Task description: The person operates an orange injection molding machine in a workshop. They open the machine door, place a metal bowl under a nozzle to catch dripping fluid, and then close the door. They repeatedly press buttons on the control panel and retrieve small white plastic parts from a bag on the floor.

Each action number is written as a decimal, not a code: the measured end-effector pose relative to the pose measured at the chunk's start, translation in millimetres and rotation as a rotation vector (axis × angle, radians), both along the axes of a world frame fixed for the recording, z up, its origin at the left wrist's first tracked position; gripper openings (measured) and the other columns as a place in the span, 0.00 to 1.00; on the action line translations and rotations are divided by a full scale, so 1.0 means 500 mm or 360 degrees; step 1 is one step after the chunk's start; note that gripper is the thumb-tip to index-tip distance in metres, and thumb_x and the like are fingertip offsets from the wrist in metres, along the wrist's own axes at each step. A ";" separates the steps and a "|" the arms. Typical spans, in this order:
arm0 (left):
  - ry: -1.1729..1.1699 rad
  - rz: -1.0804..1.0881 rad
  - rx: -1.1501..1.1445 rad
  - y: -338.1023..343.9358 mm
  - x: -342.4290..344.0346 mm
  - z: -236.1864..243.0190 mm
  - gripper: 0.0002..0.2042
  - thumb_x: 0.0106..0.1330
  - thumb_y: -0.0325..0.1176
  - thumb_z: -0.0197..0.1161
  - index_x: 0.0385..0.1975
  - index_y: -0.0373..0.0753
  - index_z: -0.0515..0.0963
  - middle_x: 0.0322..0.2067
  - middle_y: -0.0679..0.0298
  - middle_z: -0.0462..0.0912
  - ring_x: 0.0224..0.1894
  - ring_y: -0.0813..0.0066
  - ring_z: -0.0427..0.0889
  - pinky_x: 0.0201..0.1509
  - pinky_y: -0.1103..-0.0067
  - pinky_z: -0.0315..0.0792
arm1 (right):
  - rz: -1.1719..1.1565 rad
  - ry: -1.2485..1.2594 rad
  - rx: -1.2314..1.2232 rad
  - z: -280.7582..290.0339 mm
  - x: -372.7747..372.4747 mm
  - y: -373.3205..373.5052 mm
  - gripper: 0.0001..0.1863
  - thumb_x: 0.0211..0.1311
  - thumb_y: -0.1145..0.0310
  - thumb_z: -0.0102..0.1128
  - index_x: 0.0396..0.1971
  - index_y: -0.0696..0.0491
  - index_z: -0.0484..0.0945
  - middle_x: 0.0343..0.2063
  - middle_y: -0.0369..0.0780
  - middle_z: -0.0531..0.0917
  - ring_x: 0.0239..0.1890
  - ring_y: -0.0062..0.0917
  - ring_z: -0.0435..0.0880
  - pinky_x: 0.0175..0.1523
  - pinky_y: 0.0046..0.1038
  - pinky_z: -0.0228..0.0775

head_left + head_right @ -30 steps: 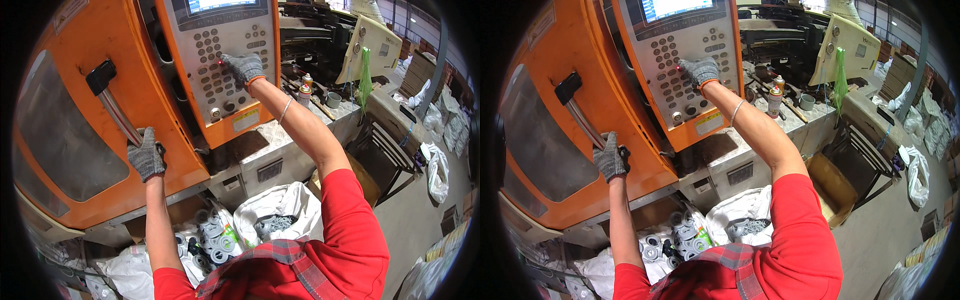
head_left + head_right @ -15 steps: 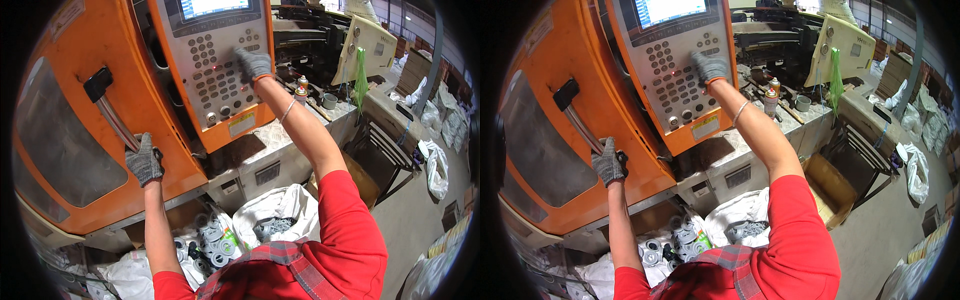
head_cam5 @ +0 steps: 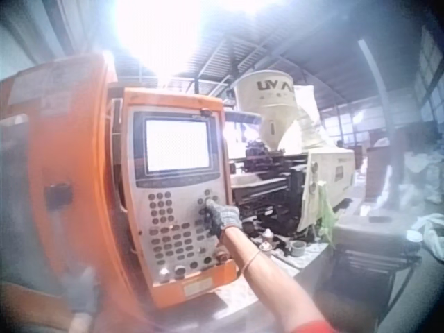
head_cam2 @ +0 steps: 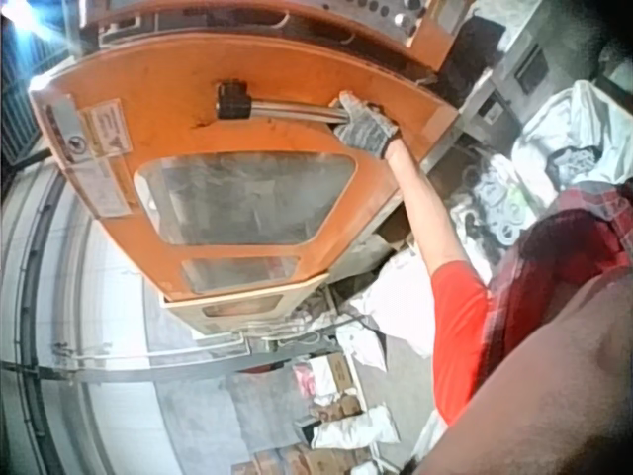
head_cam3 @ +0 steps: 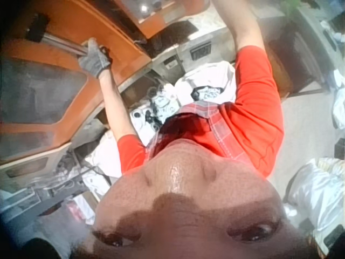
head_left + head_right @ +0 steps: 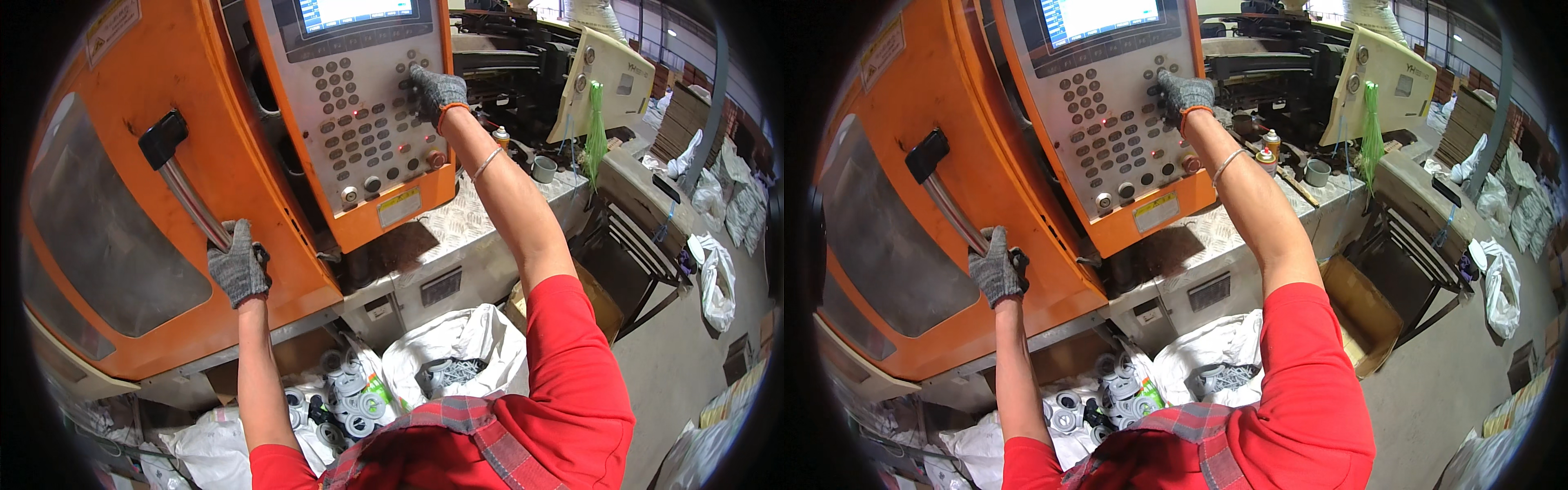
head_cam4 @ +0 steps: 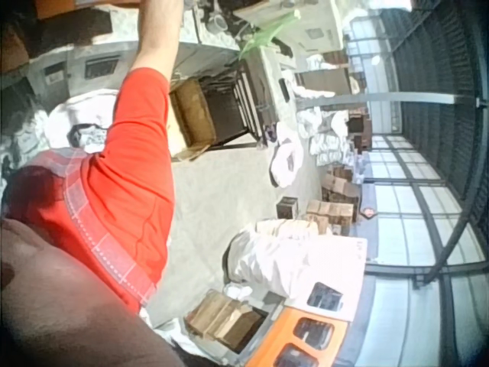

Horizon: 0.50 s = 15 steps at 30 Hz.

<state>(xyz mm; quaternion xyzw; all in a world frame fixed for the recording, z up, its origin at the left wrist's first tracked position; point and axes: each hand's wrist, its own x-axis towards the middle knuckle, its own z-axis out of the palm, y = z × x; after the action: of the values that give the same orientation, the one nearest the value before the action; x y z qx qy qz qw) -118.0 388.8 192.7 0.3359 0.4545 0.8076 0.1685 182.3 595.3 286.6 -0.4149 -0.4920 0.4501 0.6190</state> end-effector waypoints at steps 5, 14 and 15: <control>0.0027 0.0001 -0.0015 0.000 0.007 0.002 0.07 0.59 0.27 0.63 0.32 0.36 0.71 0.20 0.65 0.72 0.10 0.80 0.69 0.10 0.82 0.61 | -0.0110 -0.0132 0.0017 -0.007 0.006 0.039 0.18 0.60 0.53 0.58 0.29 0.53 0.85 0.22 0.38 0.82 0.17 0.25 0.76 0.22 0.27 0.69; 0.0079 -0.0004 0.0020 0.001 -0.001 -0.003 0.08 0.59 0.27 0.64 0.32 0.38 0.70 0.19 0.66 0.71 0.09 0.78 0.68 0.09 0.81 0.61 | -0.0380 -0.1277 0.0788 -0.049 -0.004 0.055 0.17 0.62 0.56 0.54 0.46 0.51 0.79 0.32 0.41 0.84 0.30 0.33 0.84 0.35 0.33 0.76; 0.0088 -0.0002 0.0036 -0.003 -0.004 -0.003 0.08 0.59 0.27 0.64 0.32 0.38 0.70 0.19 0.66 0.71 0.09 0.78 0.68 0.09 0.81 0.61 | -0.0522 -0.1571 0.0942 -0.047 -0.026 0.015 0.18 0.64 0.56 0.51 0.46 0.51 0.79 0.32 0.41 0.85 0.32 0.35 0.84 0.39 0.33 0.75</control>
<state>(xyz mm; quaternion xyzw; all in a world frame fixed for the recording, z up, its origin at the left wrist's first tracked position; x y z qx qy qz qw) -119.8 387.5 191.0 0.3603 0.4495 0.8031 0.1524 169.5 602.9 263.2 -0.4554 -0.7555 -0.0534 0.4680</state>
